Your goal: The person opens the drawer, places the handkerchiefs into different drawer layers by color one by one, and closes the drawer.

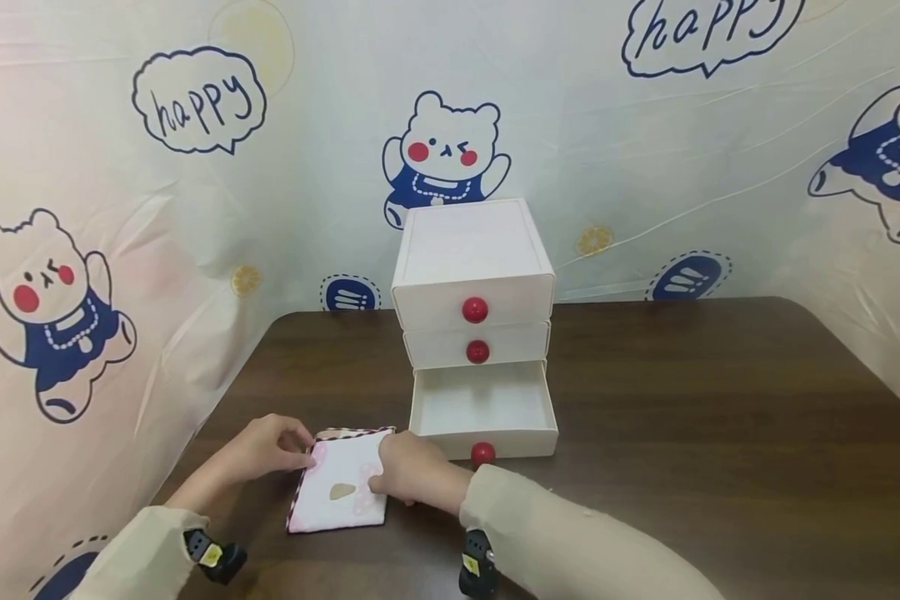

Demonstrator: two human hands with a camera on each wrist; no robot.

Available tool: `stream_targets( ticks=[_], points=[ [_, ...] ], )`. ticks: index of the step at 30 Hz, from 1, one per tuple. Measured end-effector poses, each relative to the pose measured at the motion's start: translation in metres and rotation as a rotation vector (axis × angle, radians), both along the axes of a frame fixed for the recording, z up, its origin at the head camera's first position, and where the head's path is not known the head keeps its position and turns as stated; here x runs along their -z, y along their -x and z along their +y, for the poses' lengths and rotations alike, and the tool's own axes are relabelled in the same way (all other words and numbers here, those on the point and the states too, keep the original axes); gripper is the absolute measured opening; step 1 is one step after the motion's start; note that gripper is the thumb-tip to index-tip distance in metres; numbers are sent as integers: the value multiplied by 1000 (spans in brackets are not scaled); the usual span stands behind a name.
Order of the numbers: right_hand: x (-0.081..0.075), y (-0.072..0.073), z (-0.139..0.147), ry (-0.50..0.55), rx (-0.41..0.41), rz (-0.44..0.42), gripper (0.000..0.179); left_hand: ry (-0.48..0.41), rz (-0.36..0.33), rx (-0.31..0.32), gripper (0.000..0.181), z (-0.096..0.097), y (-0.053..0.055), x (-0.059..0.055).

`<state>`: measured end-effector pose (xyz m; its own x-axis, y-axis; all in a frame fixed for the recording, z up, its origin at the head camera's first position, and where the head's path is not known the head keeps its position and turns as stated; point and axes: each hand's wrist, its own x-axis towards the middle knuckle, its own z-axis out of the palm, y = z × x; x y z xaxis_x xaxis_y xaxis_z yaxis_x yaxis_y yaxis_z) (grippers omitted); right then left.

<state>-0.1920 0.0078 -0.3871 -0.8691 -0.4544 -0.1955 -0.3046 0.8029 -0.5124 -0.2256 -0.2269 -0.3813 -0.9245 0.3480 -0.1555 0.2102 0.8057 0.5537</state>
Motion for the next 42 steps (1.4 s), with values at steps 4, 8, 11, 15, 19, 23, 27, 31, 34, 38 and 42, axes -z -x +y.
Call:
stream_targets(
  ticks=[4,8,11,15,19,23,27,31,34,38,42],
  points=[
    [6,0,-4,-27,9,80,41,-12,18,0,21,2,0,3],
    [9,-1,-6,-51,11,122,39,-1,23,-28,24,6,-1,6],
    [10,-2,-8,-74,7,128,34,15,26,-53,25,9,0,8],
    [12,-2,-9,-105,-8,144,31,26,26,-67,26,12,0,9],
    [12,-2,-9,-104,-9,144,30,17,23,-66,26,13,0,9],
    [12,-2,-10,-102,-11,142,31,5,-1,-72,24,15,1,11],
    [13,-3,-10,-100,-16,133,33,-10,-16,-86,24,18,1,13],
    [14,-2,-10,-98,-20,136,34,-29,-27,-116,24,20,0,15],
    [15,-1,-10,-93,-23,133,36,-32,-37,-141,25,22,0,16],
    [16,0,-10,-86,-32,139,37,-10,-43,-159,24,24,1,19],
    [16,0,-11,-82,-41,152,37,25,-14,-166,23,28,2,24]
  ],
)
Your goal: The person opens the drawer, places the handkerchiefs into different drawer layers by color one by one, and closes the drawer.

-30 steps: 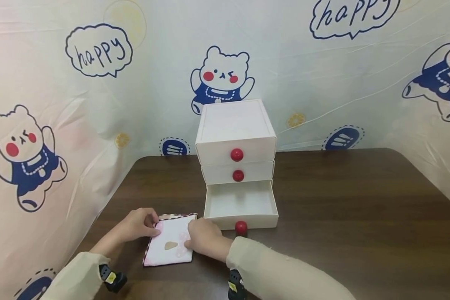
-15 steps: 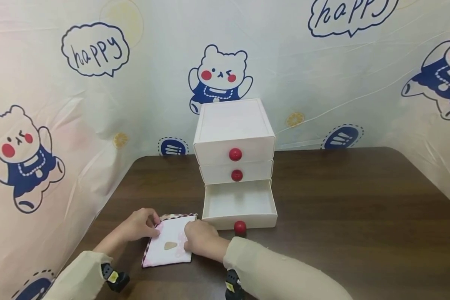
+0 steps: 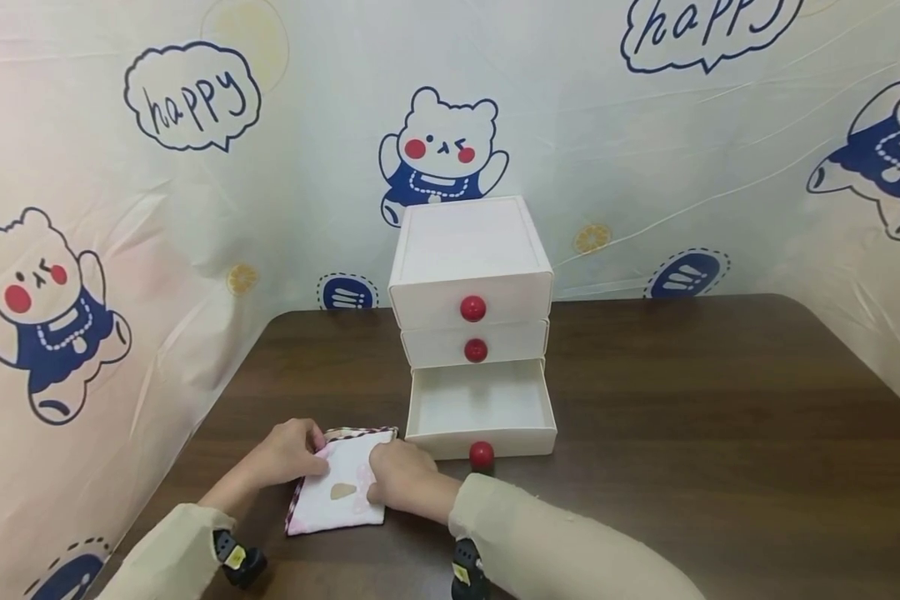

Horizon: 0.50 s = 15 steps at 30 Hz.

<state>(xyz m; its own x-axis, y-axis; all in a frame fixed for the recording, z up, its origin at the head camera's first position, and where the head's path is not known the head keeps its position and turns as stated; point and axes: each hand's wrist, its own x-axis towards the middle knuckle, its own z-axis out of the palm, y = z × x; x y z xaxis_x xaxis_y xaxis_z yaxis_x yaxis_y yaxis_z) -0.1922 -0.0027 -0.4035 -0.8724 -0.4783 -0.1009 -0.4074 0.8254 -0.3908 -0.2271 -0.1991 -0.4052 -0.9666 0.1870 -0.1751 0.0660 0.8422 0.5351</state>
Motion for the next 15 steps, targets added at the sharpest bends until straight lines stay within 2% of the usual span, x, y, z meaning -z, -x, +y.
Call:
stream_targets(
  ticks=[5,8,15],
  points=[
    [-1,0,1,8,4,-12,37,45,61,-20,18,5,0,3],
    [-2,-1,2,18,0,-14,37,47,76,-36,17,5,-1,4],
    [-5,-2,4,35,-18,-3,40,52,108,-44,15,5,-2,-5]
  ],
)
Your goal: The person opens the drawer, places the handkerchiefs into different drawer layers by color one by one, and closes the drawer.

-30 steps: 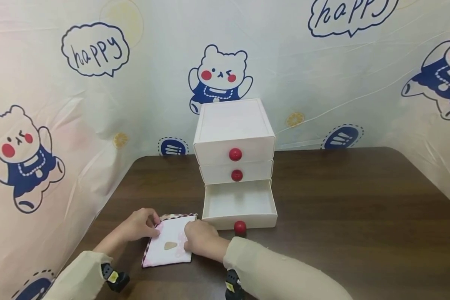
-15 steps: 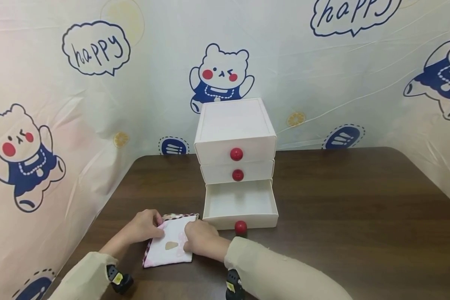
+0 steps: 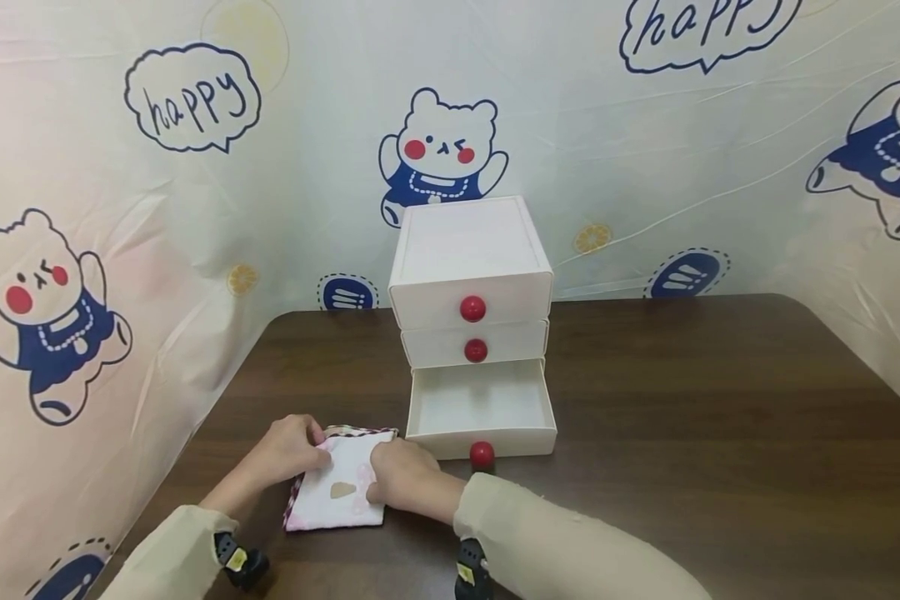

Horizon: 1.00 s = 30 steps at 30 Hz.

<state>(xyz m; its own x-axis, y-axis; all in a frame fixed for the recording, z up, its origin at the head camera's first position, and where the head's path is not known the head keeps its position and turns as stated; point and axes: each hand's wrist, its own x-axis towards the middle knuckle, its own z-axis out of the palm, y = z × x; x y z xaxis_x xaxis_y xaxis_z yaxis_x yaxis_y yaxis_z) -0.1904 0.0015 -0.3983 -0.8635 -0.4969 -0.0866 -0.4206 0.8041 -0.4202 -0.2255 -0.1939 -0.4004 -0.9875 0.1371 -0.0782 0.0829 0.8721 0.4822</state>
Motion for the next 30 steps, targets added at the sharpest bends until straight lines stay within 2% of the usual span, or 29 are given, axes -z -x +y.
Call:
stream_targets(
  ticks=[9,17,24,30],
  points=[
    [-7,0,1,34,11,-86,41,-23,-14,-8,16,0,-1,-17],
    [-15,2,3,74,-52,-14,47,-21,-18,-29,18,-4,0,-29],
    [-27,3,3,107,-54,-38,45,-28,6,-34,19,-7,3,-39],
    [-36,4,2,119,-82,7,48,-42,24,-45,20,-10,3,-48]
  ],
)
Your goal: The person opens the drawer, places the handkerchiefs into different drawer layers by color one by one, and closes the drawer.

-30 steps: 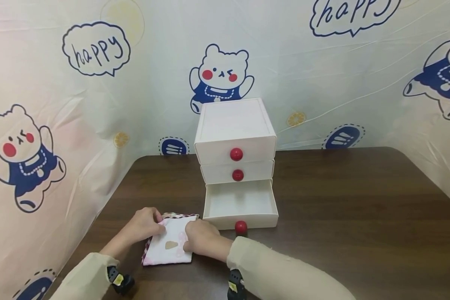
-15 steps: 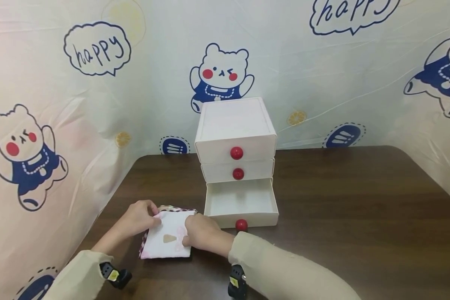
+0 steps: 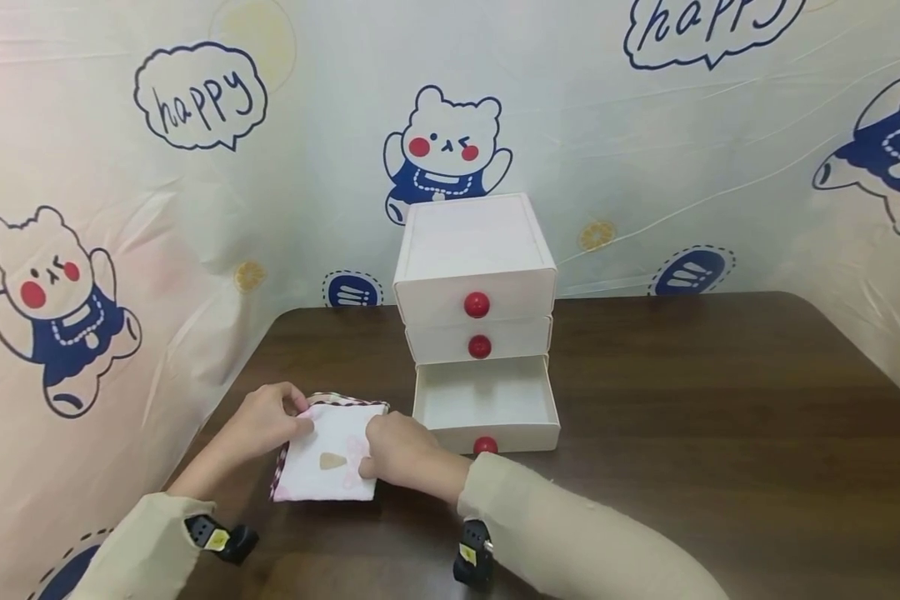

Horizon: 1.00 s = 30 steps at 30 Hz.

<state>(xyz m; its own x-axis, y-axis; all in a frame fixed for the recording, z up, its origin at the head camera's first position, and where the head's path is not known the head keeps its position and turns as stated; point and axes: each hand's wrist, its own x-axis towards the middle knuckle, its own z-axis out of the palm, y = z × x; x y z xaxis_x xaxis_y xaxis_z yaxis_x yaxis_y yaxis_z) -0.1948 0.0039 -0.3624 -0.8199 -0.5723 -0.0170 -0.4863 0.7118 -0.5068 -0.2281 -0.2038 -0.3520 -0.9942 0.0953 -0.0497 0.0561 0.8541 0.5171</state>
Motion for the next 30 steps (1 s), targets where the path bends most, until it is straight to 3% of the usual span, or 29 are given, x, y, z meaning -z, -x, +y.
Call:
stream_targets(
  ticks=[3,11,30],
  points=[
    [-4,1,2,0,-1,22,48,-6,11,4,20,1,1,-4],
    [-12,5,11,8,22,-33,43,-4,26,17,20,6,6,-9],
    [-26,13,40,34,26,14,40,-7,64,65,19,34,16,-28]
  ],
)
